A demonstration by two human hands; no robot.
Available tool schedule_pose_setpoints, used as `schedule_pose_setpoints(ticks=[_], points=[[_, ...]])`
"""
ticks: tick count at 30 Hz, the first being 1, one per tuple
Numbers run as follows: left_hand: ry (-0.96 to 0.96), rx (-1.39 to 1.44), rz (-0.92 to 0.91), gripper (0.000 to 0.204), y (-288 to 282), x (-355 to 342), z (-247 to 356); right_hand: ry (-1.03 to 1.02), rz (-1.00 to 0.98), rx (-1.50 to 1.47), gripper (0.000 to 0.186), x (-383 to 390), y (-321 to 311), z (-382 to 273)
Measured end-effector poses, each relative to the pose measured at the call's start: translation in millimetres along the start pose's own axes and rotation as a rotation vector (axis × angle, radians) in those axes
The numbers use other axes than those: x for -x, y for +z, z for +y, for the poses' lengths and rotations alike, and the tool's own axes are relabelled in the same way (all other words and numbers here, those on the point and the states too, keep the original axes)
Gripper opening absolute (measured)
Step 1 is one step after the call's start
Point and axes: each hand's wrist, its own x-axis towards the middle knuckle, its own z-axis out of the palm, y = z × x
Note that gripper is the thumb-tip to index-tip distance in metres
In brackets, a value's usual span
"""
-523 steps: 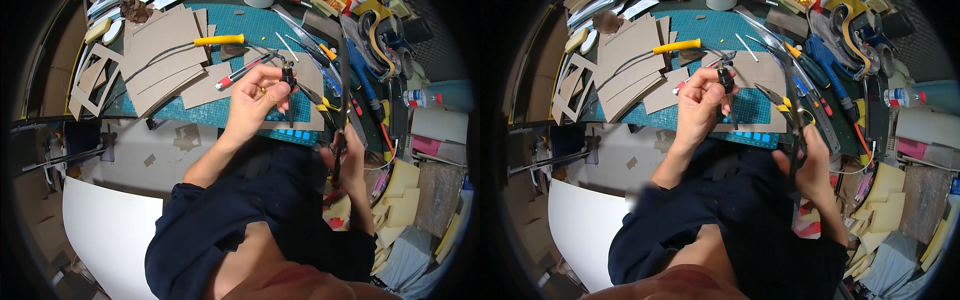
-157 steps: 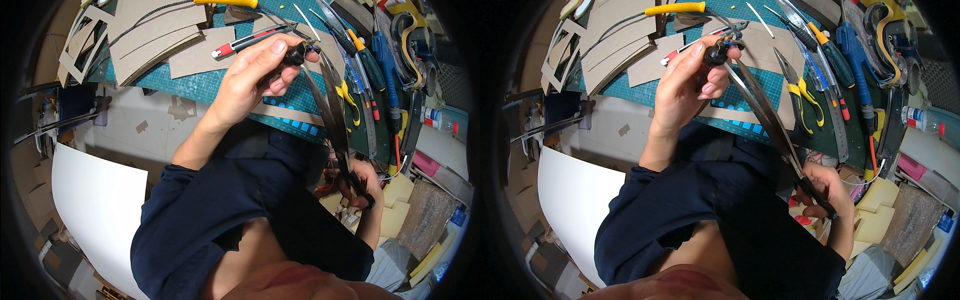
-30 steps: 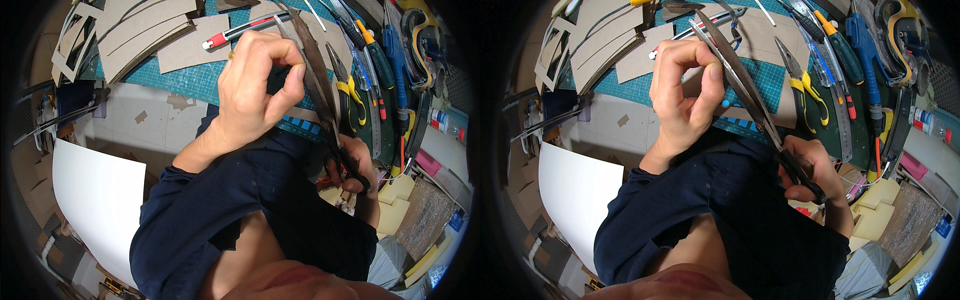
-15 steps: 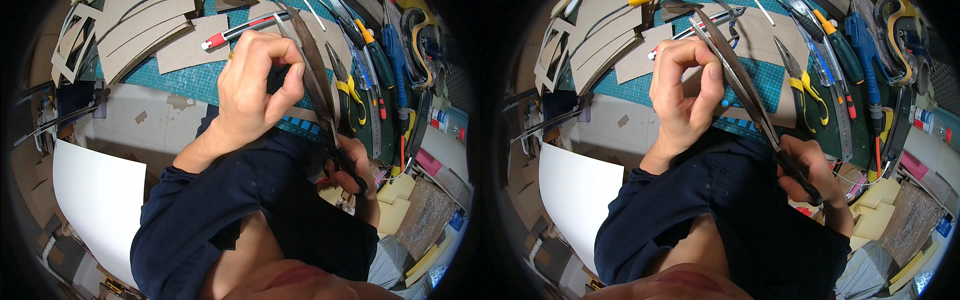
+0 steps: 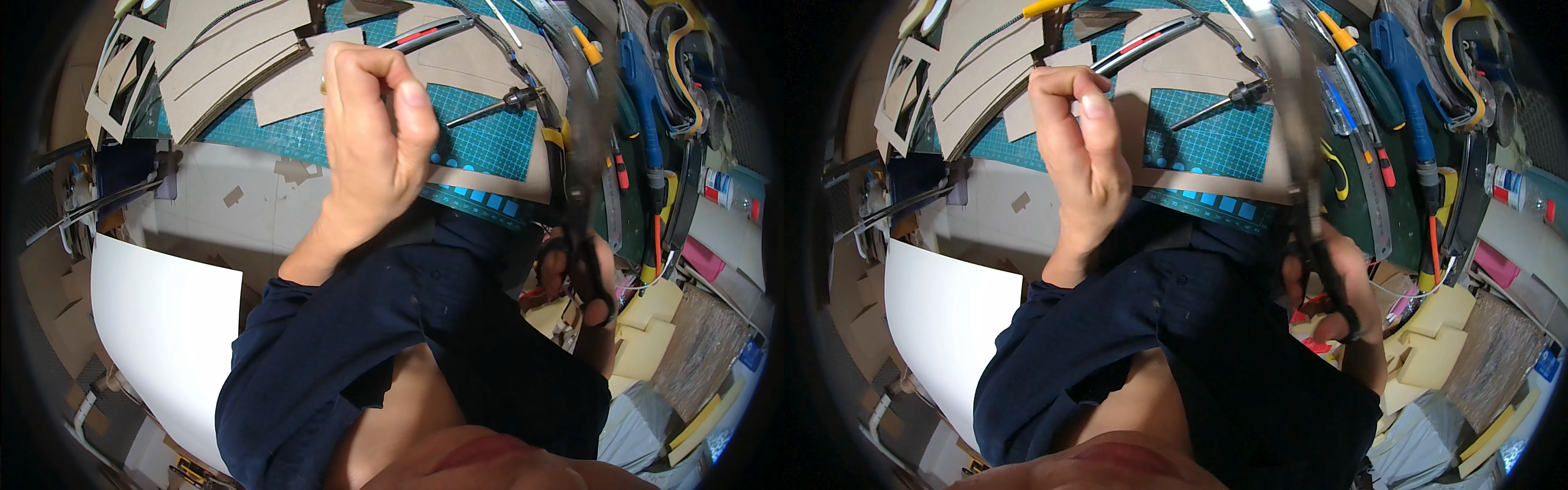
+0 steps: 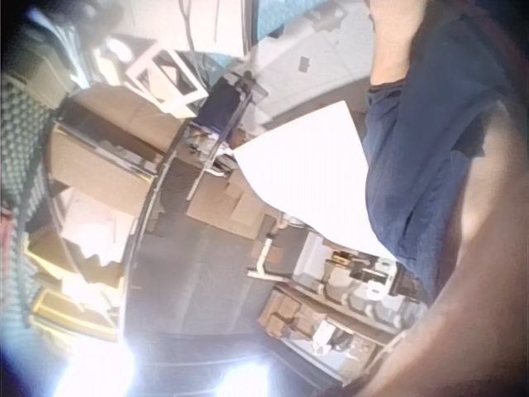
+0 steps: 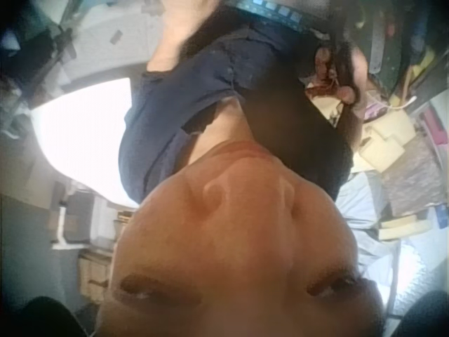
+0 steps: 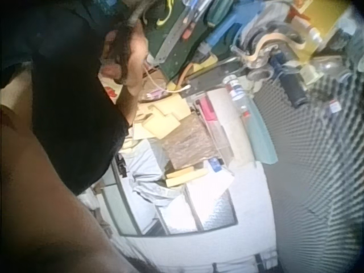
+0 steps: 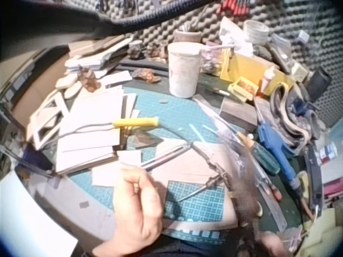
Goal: The person uses pliers and a utility knife to adjust and trim a small black electronic component with wires. They repeatedly grip, bend, and cut parts of the component while holding it over a cluttered workbench.
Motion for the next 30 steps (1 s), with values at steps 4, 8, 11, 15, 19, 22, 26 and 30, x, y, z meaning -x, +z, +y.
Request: schedule_pose_setpoints(ticks=[4, 8, 11, 15, 19, 22, 26, 30], points=[[-0.017, -0.145, -0.122, 0.015, -4.2, -11.7, -2.1, -0.068, 0.053, -0.231, 0.099, 19.4, -9.2, 17.5], [-0.036, -0.162, -0.243, 0.018, -14.6, -20.7, -1.9, -0.055, -0.059, -0.381, 0.089, 32.2, -17.3, 27.0], [-0.168, 0.049, -0.489, 0.014, -33.3, -22.3, 19.5, -0.100, -0.109, -0.468, 0.080, 35.2, -11.1, 37.0], [-0.160, 0.361, -0.897, 0.013, -39.3, -16.5, 36.7, -0.127, -0.180, -0.492, 0.077, 31.8, -12.1, 43.3], [-0.129, 0.223, -0.917, 0.014, -39.8, -12.1, 46.7, -0.170, -0.190, -0.466, 0.075, 34.3, -10.0, 47.3], [-0.100, 0.140, -0.791, 0.011, -30.5, -17.5, 46.6, -0.158, -0.189, -0.436, 0.075, 37.1, -10.6, 53.1], [0.059, -0.056, -0.578, 0.013, -1.3, -37.5, 39.1, -0.128, -0.210, -0.404, 0.074, 37.9, -4.5, 49.7], [0.094, -0.144, -0.605, 0.028, 27.2, -44.1, 23.3, -0.144, -0.228, -0.420, 0.080, 38.5, -3.1, 60.5]])
